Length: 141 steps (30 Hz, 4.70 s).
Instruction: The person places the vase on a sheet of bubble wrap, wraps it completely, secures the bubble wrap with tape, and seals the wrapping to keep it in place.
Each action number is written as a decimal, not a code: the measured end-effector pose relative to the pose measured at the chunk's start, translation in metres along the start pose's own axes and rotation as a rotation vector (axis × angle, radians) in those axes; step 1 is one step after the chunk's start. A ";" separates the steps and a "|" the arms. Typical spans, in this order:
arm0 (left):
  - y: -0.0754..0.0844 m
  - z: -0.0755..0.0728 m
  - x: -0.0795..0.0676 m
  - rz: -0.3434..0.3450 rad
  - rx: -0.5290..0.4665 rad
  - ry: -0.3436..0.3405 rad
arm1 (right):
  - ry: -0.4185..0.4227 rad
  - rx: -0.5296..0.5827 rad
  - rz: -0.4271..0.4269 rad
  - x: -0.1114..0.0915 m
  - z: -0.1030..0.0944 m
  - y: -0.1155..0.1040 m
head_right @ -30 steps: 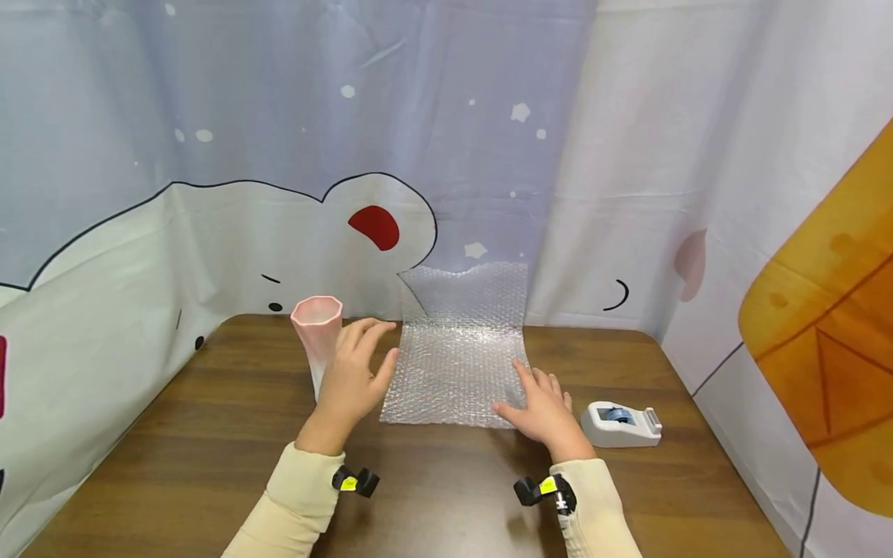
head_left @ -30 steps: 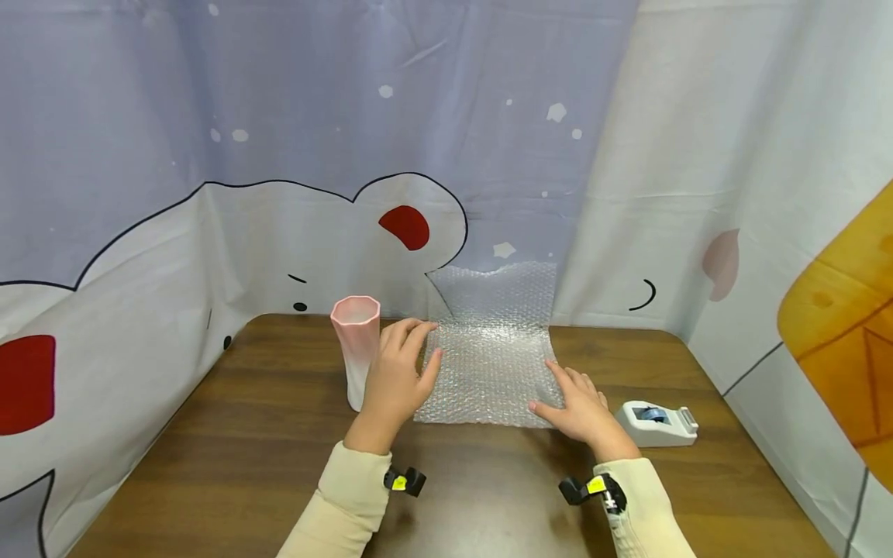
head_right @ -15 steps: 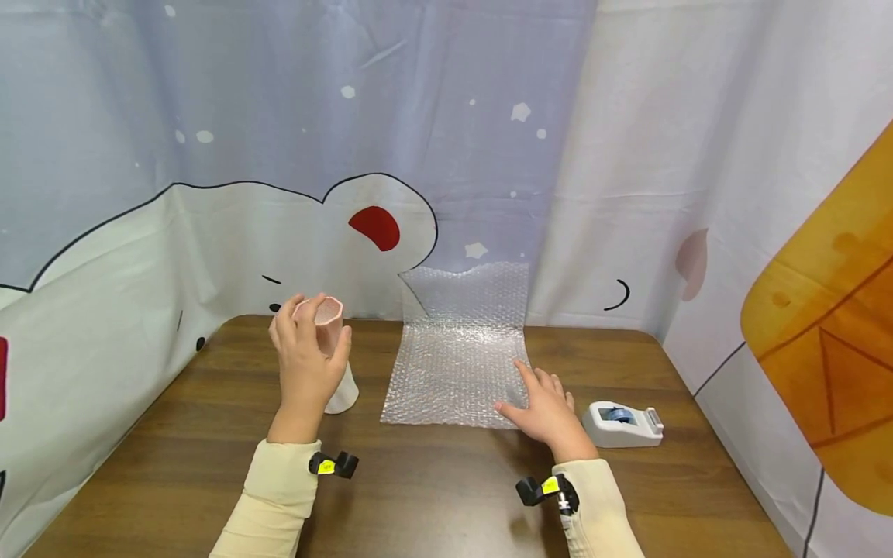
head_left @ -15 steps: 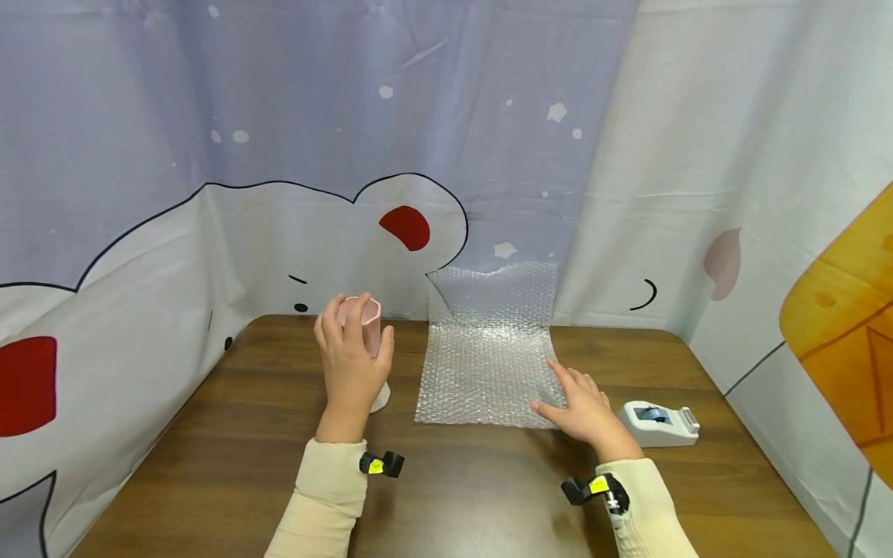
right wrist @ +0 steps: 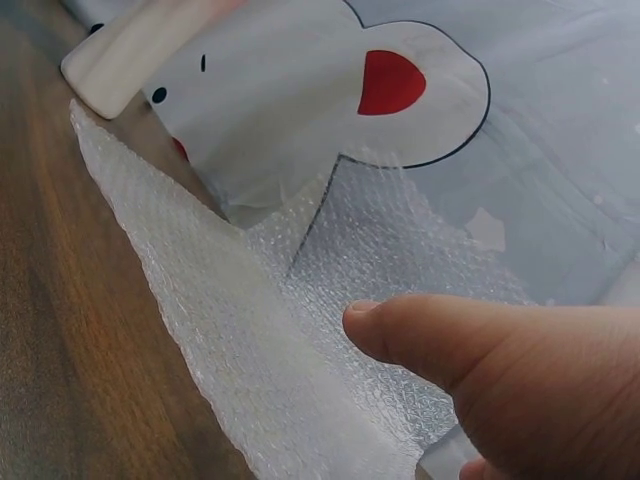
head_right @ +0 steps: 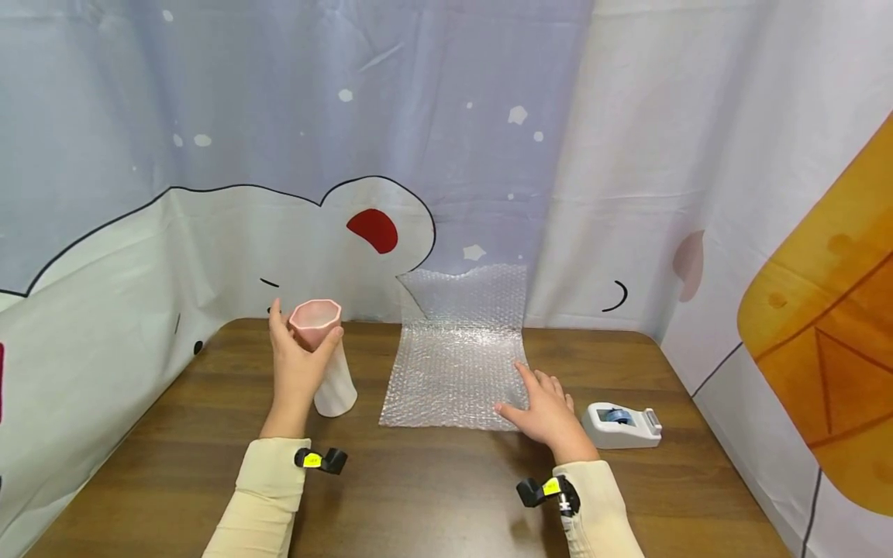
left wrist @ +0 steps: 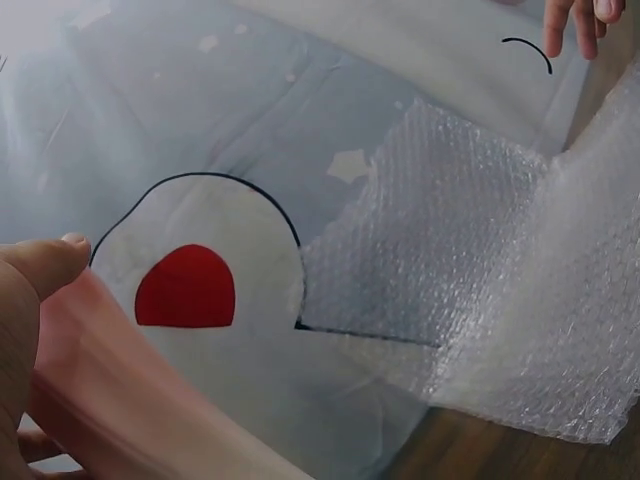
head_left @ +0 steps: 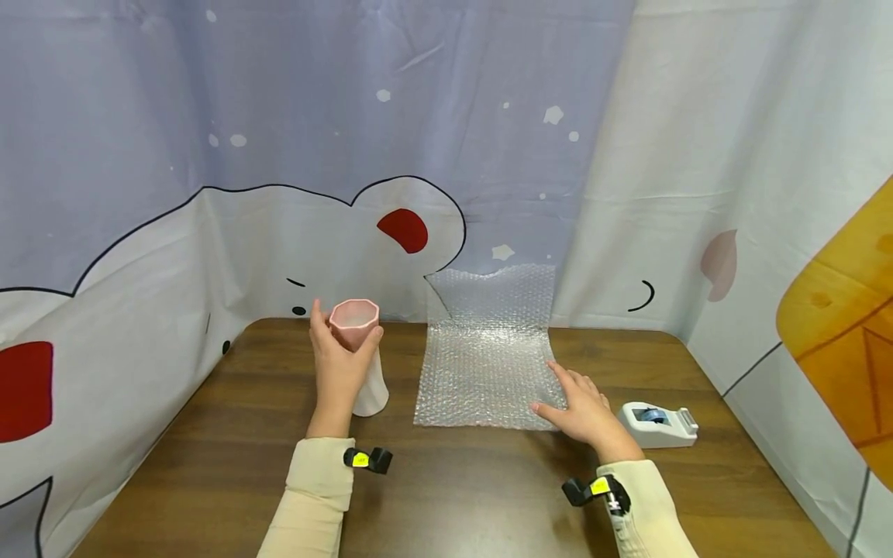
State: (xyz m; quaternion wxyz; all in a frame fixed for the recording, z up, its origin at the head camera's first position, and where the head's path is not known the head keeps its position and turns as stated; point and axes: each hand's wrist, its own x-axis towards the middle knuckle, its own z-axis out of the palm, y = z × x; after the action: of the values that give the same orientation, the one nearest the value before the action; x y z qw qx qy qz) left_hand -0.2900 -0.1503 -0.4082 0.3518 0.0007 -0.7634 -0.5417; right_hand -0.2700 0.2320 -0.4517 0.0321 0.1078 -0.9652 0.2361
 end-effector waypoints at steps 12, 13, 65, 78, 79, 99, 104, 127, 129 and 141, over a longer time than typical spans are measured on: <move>-0.007 -0.005 0.002 -0.108 0.046 -0.085 | 0.015 0.007 -0.030 -0.003 -0.002 -0.001; -0.007 -0.005 0.002 -0.107 0.044 -0.084 | 0.015 0.007 -0.029 -0.003 -0.002 -0.001; 0.025 0.072 -0.054 -0.246 -0.686 -0.007 | 0.099 0.094 -0.096 0.001 0.010 -0.018; 0.026 0.087 -0.075 -0.336 -0.752 -0.056 | 0.189 0.075 -0.231 0.006 0.029 -0.034; 0.027 0.089 -0.077 -0.336 -0.752 -0.060 | 0.197 0.071 -0.238 0.006 0.029 -0.036; 0.035 0.098 -0.095 -0.243 -0.816 -0.168 | 0.221 0.049 -0.320 0.008 0.040 -0.052; 0.035 0.099 -0.095 -0.218 -0.840 -0.166 | 0.236 0.049 -0.319 0.009 0.041 -0.052; 0.033 0.098 -0.091 -0.260 -0.881 -0.298 | 0.361 -0.065 -0.333 0.011 0.043 -0.049; 0.033 0.097 -0.088 -0.247 -0.880 -0.313 | 0.355 -0.067 -0.324 0.012 0.042 -0.047; 0.018 0.077 -0.059 0.004 -0.623 -0.450 | 0.335 -0.173 -0.306 0.016 0.025 -0.042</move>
State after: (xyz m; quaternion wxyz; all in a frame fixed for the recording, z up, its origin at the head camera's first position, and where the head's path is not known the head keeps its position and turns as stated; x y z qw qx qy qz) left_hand -0.2799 -0.0569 -0.4383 0.1599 -0.2263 -0.6204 -0.7337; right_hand -0.2763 0.1808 -0.4530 0.2362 0.2090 -0.9354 0.1596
